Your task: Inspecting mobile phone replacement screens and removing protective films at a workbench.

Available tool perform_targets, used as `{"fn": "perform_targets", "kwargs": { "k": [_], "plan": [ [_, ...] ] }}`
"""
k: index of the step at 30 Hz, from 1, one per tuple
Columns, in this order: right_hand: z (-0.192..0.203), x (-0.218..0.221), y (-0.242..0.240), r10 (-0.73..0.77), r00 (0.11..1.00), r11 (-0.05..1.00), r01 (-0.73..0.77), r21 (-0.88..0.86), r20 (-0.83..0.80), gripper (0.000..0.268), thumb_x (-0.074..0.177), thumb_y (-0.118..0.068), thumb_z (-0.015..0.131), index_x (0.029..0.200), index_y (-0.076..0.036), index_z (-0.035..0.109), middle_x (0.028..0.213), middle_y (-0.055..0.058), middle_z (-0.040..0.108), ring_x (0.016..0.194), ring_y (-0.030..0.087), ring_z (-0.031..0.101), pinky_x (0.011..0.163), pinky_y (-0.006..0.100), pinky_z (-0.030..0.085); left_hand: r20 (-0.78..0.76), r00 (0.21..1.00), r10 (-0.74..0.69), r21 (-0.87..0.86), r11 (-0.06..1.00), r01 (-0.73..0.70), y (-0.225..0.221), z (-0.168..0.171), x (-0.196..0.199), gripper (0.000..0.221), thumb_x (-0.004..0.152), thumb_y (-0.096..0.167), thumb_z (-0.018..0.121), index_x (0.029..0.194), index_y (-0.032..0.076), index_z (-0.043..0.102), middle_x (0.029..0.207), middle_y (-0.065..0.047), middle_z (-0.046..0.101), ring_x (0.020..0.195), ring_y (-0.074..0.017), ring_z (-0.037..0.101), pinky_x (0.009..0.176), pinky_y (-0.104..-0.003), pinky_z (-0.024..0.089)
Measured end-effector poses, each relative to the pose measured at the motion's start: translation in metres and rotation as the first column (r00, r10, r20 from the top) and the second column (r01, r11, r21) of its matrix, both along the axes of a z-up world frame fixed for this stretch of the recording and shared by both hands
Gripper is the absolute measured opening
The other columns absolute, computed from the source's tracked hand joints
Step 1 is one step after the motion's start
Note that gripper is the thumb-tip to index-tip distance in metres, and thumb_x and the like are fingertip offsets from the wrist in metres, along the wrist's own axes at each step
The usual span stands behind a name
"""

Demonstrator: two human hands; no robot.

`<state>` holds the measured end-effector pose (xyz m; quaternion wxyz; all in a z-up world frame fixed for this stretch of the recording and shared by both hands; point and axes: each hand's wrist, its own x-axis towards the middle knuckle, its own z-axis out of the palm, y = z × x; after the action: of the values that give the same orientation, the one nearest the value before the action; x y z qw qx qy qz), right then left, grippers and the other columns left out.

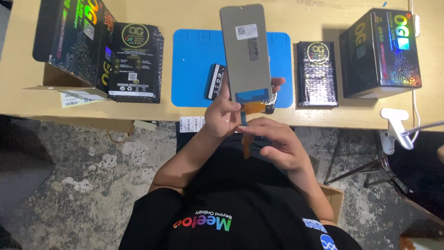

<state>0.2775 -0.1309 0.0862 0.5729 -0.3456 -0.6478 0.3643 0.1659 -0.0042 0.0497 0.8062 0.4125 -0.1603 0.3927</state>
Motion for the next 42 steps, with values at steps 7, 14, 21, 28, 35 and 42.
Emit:
{"fn": "perform_targets", "kwargs": {
  "k": [7,14,21,28,35,42],
  "plan": [
    [0.015,-0.004,-0.007,0.078,0.997,0.997,-0.077,-0.027,0.012,0.047,0.096,-0.037,0.064,0.121,0.002,0.073,0.1,0.023,0.075,0.084,0.03,0.072,0.072,0.046,0.06,0.018,0.997,0.069,-0.079,0.995,-0.067,0.004,-0.007,0.0,0.094,0.079,0.01,0.04,0.166,0.026,0.007,0.17,-0.018,0.028,0.149,-0.0512,0.041,0.129,-0.067,0.026],
    [0.023,0.008,-0.015,0.202,0.952,0.979,-0.193,-0.058,0.229,0.039,0.098,-0.022,0.072,0.131,-0.004,0.064,0.105,0.013,0.073,0.096,0.025,0.072,0.095,0.037,0.058,0.023,0.998,0.065,-0.328,0.943,-0.054,0.003,0.015,-0.016,0.072,0.096,0.002,0.044,0.165,0.012,0.027,0.162,-0.026,0.043,0.147,-0.0608,0.046,0.132,-0.067,0.039],
    [0.018,0.009,-0.015,0.071,0.961,0.996,-0.085,0.04,0.267,0.028,0.097,-0.005,0.073,0.125,-0.004,0.068,0.103,0.01,0.075,0.093,0.024,0.074,0.089,0.034,0.062,0.014,0.997,0.075,-0.289,0.955,-0.068,0.003,0.008,-0.014,0.068,0.1,0.003,0.044,0.165,0.011,0.028,0.161,-0.025,0.045,0.147,-0.0575,0.048,0.13,-0.066,0.042],
    [0.005,0.015,-0.019,-0.118,0.968,0.989,0.094,0.116,0.223,0.032,0.096,0.002,0.071,0.127,-0.002,0.065,0.107,0.016,0.074,0.093,0.024,0.075,0.088,0.032,0.063,0.059,0.997,-0.044,-0.269,0.961,0.058,-0.012,-0.026,0.007,0.074,0.097,0.002,0.048,0.166,0.021,0.029,0.166,-0.024,0.038,0.147,-0.0562,0.047,0.121,-0.072,0.047],
    [0.009,0.014,-0.01,-0.09,0.995,0.975,0.099,0.197,-0.052,0.039,0.082,0.008,0.072,0.121,0.007,0.07,0.093,0.024,0.073,0.078,0.031,0.077,0.072,0.042,0.063,-0.046,0.996,-0.072,-0.107,0.992,0.067,-0.029,-0.036,0.012,0.09,0.083,0.02,0.049,0.165,0.025,0.014,0.146,-0.033,0.051,0.126,-0.0505,0.062,0.114,-0.06,0.044],
    [0.006,0.019,-0.007,-0.215,0.976,0.957,0.218,0.193,-0.036,0.034,0.077,0.013,0.075,0.112,0.011,0.072,0.086,0.024,0.072,0.071,0.028,0.073,0.064,0.039,0.058,0.025,0.998,-0.059,-0.148,0.987,0.062,-0.034,-0.058,0.028,0.106,0.078,0.011,0.08,0.163,0.013,0.016,0.141,-0.039,0.053,0.123,-0.0494,0.064,0.107,-0.051,0.052]
  ]
}}
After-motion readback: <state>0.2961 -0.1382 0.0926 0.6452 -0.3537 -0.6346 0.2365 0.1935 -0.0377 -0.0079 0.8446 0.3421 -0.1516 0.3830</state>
